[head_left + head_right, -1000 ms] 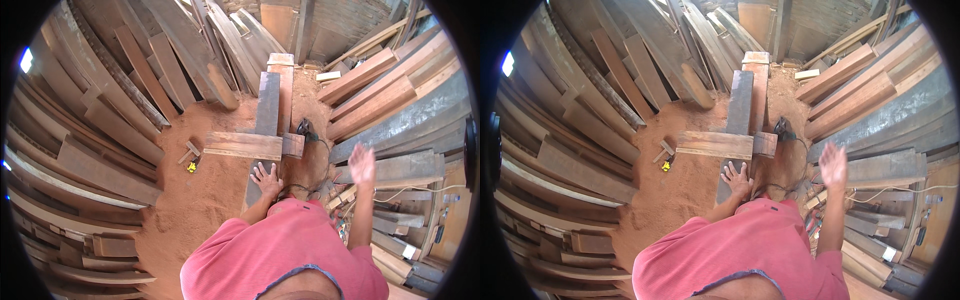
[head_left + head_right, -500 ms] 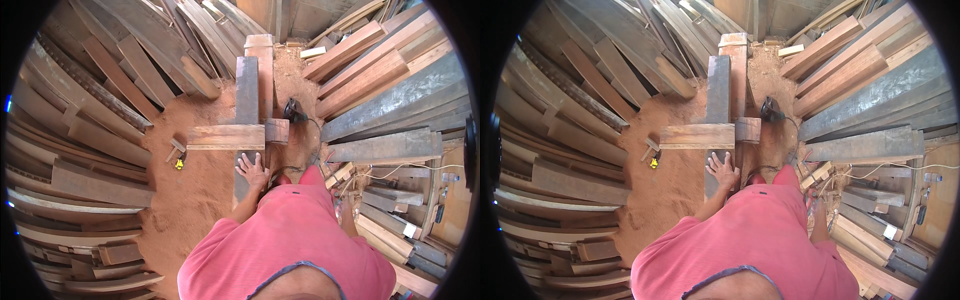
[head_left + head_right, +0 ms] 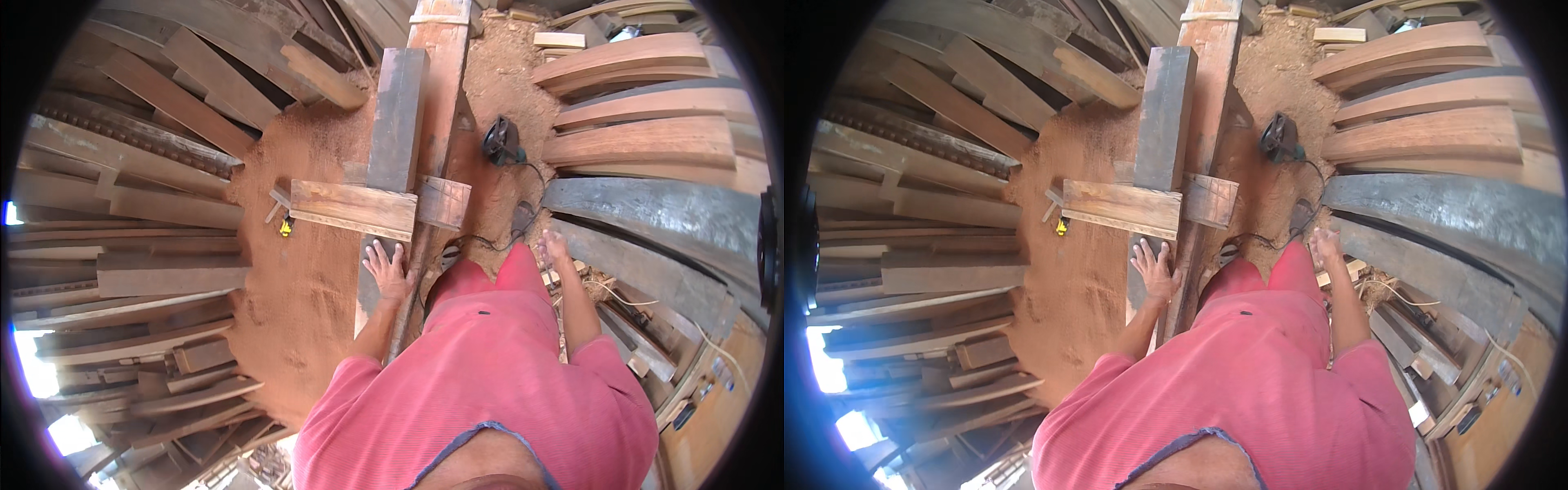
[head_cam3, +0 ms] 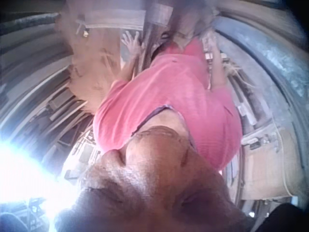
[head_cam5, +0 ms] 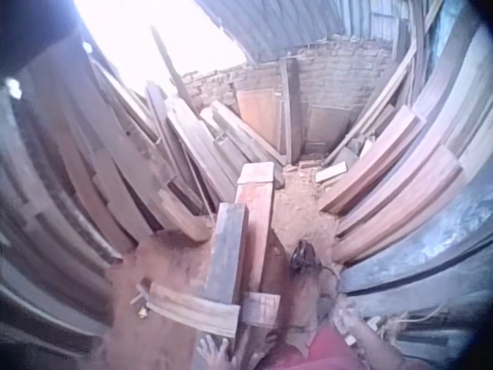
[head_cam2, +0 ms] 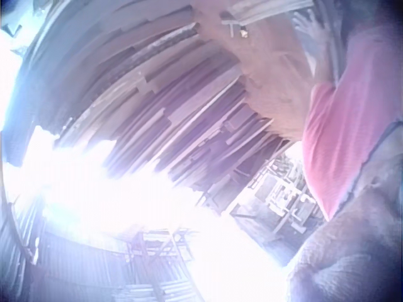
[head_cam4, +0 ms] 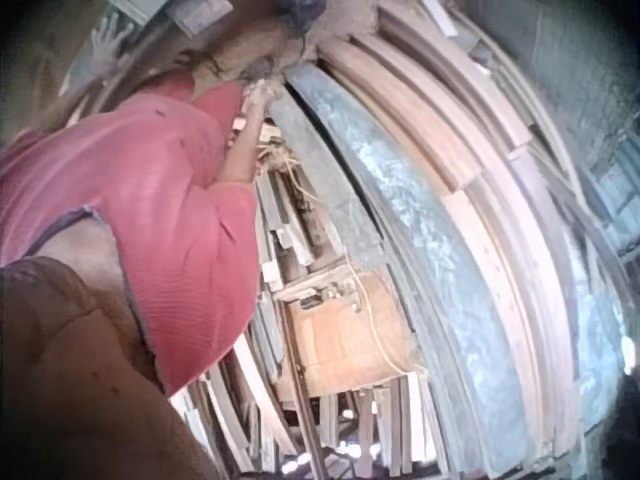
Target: The person uses a handheld circular saw to cut a long wooden plank into smaller sections. They repeatedly measure the wood with a metal ruler, mark the cut lines, and perform the cuts. After cutting, the person stacks the resulting pieces of wood in a pile.
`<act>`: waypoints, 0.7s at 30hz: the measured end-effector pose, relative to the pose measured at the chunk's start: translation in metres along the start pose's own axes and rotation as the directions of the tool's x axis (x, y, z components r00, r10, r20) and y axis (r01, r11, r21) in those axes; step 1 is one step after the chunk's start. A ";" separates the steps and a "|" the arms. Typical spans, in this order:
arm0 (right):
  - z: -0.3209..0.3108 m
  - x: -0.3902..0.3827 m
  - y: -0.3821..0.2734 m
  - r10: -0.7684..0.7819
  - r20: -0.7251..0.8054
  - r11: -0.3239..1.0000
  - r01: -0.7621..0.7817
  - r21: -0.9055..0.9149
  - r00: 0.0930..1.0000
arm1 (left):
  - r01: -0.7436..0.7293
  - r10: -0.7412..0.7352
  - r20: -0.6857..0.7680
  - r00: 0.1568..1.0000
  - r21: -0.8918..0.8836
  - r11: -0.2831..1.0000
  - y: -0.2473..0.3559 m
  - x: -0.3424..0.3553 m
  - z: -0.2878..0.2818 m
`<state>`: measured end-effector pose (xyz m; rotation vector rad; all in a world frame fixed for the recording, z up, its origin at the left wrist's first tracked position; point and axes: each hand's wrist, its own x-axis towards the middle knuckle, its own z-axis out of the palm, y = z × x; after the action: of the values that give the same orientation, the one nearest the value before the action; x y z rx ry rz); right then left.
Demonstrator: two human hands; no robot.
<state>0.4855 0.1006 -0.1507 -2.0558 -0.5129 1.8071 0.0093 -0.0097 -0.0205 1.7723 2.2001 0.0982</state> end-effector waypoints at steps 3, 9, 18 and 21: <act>-0.016 0.025 -0.039 -0.076 0.050 0.961 0.086 -0.262 0.996 | 0.074 -0.077 0.064 0.995 0.049 0.996 0.006 -0.002 -0.004; -0.059 0.098 -0.064 -0.232 0.114 0.686 0.245 -0.685 0.966 | 0.053 -0.055 0.038 0.998 0.039 0.998 0.013 0.011 -0.009; 0.023 0.128 -0.158 -0.043 0.242 0.319 0.243 -0.916 0.969 | 0.065 -0.070 0.129 0.989 0.045 0.997 0.020 0.004 -0.016; 0.074 0.163 -0.152 -0.055 0.331 0.139 0.335 -0.932 0.942 | 0.054 -0.060 0.123 0.991 0.053 0.997 0.022 0.005 -0.014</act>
<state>0.4259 0.3146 -0.2259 -2.1597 -2.5312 1.5964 0.0250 0.0020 -0.0026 1.6907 2.1789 -0.0787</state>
